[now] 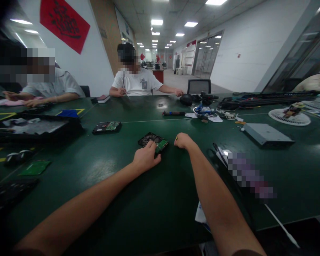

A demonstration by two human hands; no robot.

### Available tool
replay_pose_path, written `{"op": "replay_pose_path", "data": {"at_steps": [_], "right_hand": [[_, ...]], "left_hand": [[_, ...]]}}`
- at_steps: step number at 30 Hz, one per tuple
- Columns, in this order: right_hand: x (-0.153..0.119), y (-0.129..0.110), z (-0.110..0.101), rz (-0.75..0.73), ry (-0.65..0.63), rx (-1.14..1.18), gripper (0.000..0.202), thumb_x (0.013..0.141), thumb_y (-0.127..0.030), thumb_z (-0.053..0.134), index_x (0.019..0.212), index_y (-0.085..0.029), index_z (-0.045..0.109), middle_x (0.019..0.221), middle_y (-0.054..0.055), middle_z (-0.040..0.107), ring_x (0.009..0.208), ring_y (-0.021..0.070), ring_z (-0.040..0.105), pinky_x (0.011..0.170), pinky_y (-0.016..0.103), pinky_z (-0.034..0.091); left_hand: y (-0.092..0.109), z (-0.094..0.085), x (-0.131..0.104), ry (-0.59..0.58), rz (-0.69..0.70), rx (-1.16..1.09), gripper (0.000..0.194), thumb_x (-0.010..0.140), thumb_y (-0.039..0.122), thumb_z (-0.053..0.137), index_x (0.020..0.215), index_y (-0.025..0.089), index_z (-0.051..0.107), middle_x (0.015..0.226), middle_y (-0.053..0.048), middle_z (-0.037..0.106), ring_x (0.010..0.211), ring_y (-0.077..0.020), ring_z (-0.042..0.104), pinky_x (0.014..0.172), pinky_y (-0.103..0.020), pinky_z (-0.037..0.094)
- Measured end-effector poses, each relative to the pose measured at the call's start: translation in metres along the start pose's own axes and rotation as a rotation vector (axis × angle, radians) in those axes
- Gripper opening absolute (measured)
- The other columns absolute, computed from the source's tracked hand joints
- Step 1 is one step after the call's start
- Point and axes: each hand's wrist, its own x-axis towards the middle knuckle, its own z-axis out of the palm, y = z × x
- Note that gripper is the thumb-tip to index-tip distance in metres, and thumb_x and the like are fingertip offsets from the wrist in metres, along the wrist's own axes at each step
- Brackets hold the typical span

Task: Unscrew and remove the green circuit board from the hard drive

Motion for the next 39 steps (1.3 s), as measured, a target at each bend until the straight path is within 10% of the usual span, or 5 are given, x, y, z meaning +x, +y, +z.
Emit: {"op": "replay_pose_path", "data": {"at_steps": [21,39], "right_hand": [[-0.011,-0.023,0.001,-0.362,0.022,0.062,0.006,0.08,-0.021,0.076,0.085,-0.019,0.078,0.085,0.001,0.076,0.079,0.0148,0.066,0.069,0.022,0.045],[-0.011,-0.022,0.012,-0.222,-0.046,0.326,0.008,0.082,-0.022,0.075,0.087,-0.016,0.073,0.072,-0.001,0.069,0.062,0.0099,0.057,0.056,0.019,0.042]], "left_hand": [[-0.014,-0.001,0.003,0.0,0.12,-0.024,0.044,0.094,0.05,0.054,0.129,0.025,0.063,0.131,-0.009,0.058,0.093,-0.0259,0.07,0.07,-0.036,0.056],[-0.005,0.002,-0.002,0.03,0.088,0.032,0.044,0.101,0.052,0.045,0.128,0.021,0.061,0.132,-0.013,0.056,0.09,-0.0271,0.07,0.065,-0.037,0.054]]}}
